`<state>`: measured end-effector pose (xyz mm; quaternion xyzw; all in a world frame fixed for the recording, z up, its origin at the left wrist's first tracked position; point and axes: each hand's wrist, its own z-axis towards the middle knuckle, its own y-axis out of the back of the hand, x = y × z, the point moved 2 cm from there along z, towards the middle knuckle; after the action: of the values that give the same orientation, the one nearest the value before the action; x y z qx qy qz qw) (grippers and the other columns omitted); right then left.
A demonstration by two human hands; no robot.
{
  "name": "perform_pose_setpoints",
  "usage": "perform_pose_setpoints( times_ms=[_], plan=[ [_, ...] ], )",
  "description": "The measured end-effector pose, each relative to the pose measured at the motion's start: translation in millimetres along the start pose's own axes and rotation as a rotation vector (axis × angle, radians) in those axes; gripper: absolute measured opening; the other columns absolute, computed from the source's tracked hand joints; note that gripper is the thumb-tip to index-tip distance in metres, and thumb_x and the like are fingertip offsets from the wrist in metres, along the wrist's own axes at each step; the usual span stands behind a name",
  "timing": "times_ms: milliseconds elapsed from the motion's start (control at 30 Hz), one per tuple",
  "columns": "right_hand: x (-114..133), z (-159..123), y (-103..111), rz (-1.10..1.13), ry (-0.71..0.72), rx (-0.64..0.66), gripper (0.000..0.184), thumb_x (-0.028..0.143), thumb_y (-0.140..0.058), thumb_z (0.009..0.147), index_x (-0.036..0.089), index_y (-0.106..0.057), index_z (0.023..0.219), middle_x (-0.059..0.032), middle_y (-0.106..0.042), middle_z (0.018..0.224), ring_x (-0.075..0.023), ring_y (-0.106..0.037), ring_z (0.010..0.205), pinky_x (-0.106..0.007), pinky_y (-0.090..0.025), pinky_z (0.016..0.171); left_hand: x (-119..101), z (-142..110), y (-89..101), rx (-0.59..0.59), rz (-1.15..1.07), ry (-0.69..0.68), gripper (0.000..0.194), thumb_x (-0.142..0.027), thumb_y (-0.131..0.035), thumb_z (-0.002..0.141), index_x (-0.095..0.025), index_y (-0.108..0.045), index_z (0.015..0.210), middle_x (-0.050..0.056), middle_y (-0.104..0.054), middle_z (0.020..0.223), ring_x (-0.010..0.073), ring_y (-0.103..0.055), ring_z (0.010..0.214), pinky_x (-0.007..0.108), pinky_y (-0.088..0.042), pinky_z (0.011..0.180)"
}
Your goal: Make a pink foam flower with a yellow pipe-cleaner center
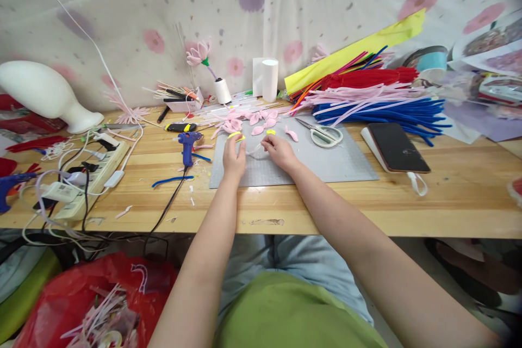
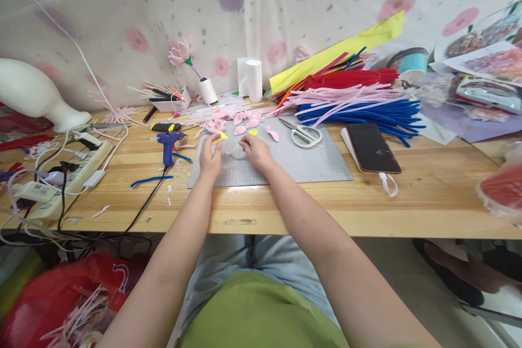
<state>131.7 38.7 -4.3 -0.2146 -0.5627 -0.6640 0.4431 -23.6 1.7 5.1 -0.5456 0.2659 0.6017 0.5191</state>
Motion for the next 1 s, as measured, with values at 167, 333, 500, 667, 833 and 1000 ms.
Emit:
perform_pose_setpoints(
  times_ms=[167, 333, 500, 667, 833, 1000],
  plan=[
    [10, -4, -1, -0.001, 0.069, 0.029, 0.011, 0.024, -0.047, 0.083, 0.020, -0.055, 0.076, -0.0034, -0.062, 0.075, -0.0172, -0.054, 0.071, -0.029, -0.036, 0.068, 8, -11, -14.9, 0.237, 0.153, 0.059, 0.024, -0.012, -0.065, 0.073, -0.022, -0.065, 0.095, 0.004, -0.065, 0.086, 0.0158, -0.059, 0.093, 0.024, -0.037, 0.094],
    [8, -5, -2, 0.034, 0.063, 0.018, 0.013, 0.026, -0.047, 0.084, 0.018, -0.055, 0.078, -0.0025, -0.061, 0.073, -0.0160, -0.053, 0.069, -0.028, -0.036, 0.067, 15, -11, -15.3, 0.391, 0.665, -0.006, 0.023, -0.027, -0.048, 0.087, -0.021, -0.057, 0.108, 0.002, -0.063, 0.080, 0.0176, -0.060, 0.080, 0.029, -0.042, 0.082],
    [6, -3, -3, 0.052, 0.033, 0.016, 0.013, 0.025, -0.046, 0.083, 0.018, -0.054, 0.077, -0.0017, -0.060, 0.071, -0.0149, -0.053, 0.069, -0.027, -0.036, 0.068, 16, -10, -14.7, 0.464, 0.926, -0.075, 0.025, -0.033, -0.033, 0.092, -0.021, -0.055, 0.089, 0.004, -0.064, 0.085, 0.0179, -0.059, 0.082, 0.029, -0.041, 0.074],
    [5, -3, -3, 0.048, 0.018, 0.024, 0.013, 0.025, -0.046, 0.083, 0.018, -0.054, 0.076, -0.0016, -0.061, 0.072, -0.0147, -0.052, 0.069, -0.027, -0.036, 0.068, 16, -9, -15.0, 0.445, 0.918, -0.095, 0.021, -0.029, -0.037, 0.091, -0.021, -0.054, 0.082, 0.004, -0.065, 0.084, 0.0171, -0.059, 0.080, 0.028, -0.041, 0.071],
    [4, -5, -8, 0.038, -0.033, 0.025, 0.016, 0.029, -0.045, 0.084, 0.018, -0.054, 0.077, -0.0010, -0.060, 0.070, -0.0143, -0.052, 0.067, -0.026, -0.035, 0.066, 15, -8, -14.2, 0.376, 0.913, -0.058, 0.016, -0.023, -0.043, 0.088, -0.020, -0.055, 0.079, 0.003, -0.064, 0.080, 0.0168, -0.058, 0.075, 0.027, -0.039, 0.068],
    [5, -1, 2, -0.063, -0.095, -0.078, 0.021, 0.032, -0.041, 0.087, 0.018, -0.057, 0.083, -0.0038, -0.064, 0.076, -0.0170, -0.055, 0.071, -0.028, -0.037, 0.067, 14, -5, -10.8, 0.280, 0.816, -0.018, 0.016, -0.021, -0.045, 0.087, -0.019, -0.055, 0.076, 0.003, -0.065, 0.080, 0.0161, -0.057, 0.076, 0.027, -0.039, 0.069]
  ],
)
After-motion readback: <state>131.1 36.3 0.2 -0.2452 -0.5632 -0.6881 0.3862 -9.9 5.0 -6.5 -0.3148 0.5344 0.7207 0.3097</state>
